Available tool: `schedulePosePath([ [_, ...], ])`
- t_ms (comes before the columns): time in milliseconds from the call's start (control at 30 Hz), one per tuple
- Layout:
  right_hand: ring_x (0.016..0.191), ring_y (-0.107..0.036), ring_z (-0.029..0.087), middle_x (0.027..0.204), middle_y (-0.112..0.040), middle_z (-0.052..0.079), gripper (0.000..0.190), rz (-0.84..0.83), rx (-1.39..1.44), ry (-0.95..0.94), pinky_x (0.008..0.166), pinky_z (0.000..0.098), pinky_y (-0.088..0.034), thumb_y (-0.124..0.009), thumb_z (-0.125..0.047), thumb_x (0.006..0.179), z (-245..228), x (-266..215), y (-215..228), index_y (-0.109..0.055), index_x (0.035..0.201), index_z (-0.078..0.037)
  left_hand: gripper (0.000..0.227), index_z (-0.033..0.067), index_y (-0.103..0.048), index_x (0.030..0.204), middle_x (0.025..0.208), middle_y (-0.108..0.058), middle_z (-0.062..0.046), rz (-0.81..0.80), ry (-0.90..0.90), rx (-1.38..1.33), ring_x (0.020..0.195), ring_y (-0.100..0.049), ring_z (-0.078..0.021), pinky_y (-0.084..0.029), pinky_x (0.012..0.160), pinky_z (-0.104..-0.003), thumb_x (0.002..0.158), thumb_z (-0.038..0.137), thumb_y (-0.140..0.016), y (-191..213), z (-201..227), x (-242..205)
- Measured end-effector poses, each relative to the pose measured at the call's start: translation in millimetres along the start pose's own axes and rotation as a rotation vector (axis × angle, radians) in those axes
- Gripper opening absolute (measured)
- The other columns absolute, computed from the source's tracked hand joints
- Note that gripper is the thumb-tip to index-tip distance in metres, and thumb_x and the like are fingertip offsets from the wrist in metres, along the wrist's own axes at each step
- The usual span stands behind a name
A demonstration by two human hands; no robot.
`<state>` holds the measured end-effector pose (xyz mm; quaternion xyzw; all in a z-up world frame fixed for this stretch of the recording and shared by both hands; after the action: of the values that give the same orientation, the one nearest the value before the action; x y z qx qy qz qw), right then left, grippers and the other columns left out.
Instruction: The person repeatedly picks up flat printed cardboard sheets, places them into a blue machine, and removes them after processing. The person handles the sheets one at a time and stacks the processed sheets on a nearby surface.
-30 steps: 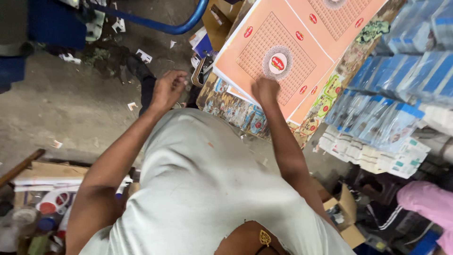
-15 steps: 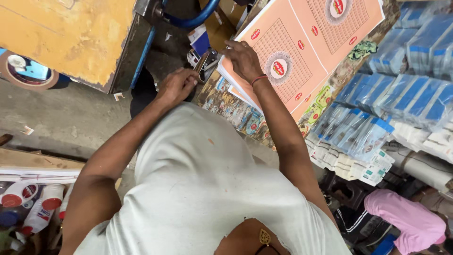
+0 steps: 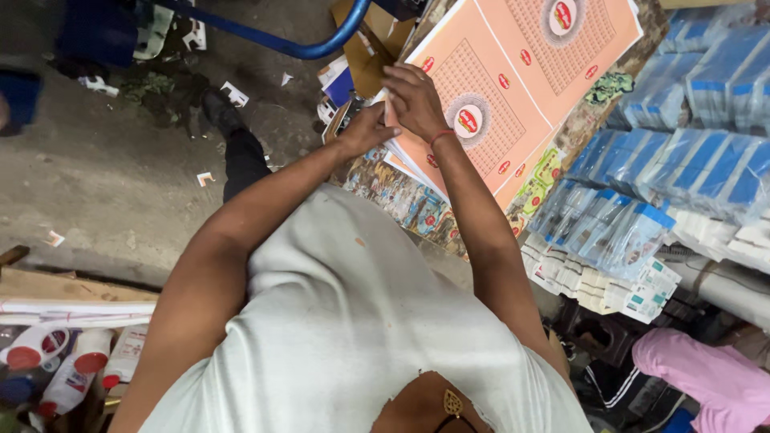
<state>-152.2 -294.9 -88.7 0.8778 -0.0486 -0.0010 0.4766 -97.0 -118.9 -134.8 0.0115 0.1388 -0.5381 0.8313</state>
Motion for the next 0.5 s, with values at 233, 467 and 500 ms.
schedulePosePath([
  [233, 0.139, -0.054, 0.026, 0.14, -0.067, 0.011, 0.045, -0.185, -0.184, 0.12, 0.118, 0.0425, -0.038, -0.06, 0.008, 0.085, 9, 4, 3, -0.073, 0.127, -0.002, 0.032, -0.0019, -0.058, 0.128, 0.112, -0.068, -0.007, -0.07, -0.101, -0.239, 0.1, -0.065, -0.0123, -0.058, 0.086, -0.031, 0.1, 0.01, -0.067, -4, -58, 18],
  [467, 0.121, -0.061, 0.034, 0.121, -0.069, 0.015, 0.044, -0.081, -0.526, -0.114, 0.097, 0.051, -0.048, -0.061, 0.001, 0.092, 30, 36, 58, -0.065, 0.135, -0.006, 0.042, -0.0023, -0.054, 0.139, 0.122, -0.07, -0.008, -0.092, -0.103, -0.261, 0.107, -0.066, -0.0128, -0.058, 0.091, -0.031, 0.1, 0.01, -0.066, 3, -49, 18],
  [500, 0.118, -0.061, 0.034, 0.124, -0.068, 0.016, 0.045, -0.039, -0.641, -0.04, 0.095, 0.0513, -0.048, -0.062, -0.003, 0.089, 28, 32, 63, -0.064, 0.134, -0.008, 0.042, -0.0025, -0.055, 0.139, 0.122, -0.07, -0.009, -0.086, -0.094, -0.235, 0.105, -0.066, -0.0132, -0.058, 0.09, -0.031, 0.101, 0.011, -0.066, 0, -45, 16],
])
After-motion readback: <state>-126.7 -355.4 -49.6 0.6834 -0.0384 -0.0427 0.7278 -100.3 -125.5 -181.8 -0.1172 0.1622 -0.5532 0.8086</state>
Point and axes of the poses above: each hand's wrist, its own x-axis towards the middle knuckle, its own y-axis out of the back of the hand, z = x × y, the point moved 1 cm from there along x, towards the middle knuckle
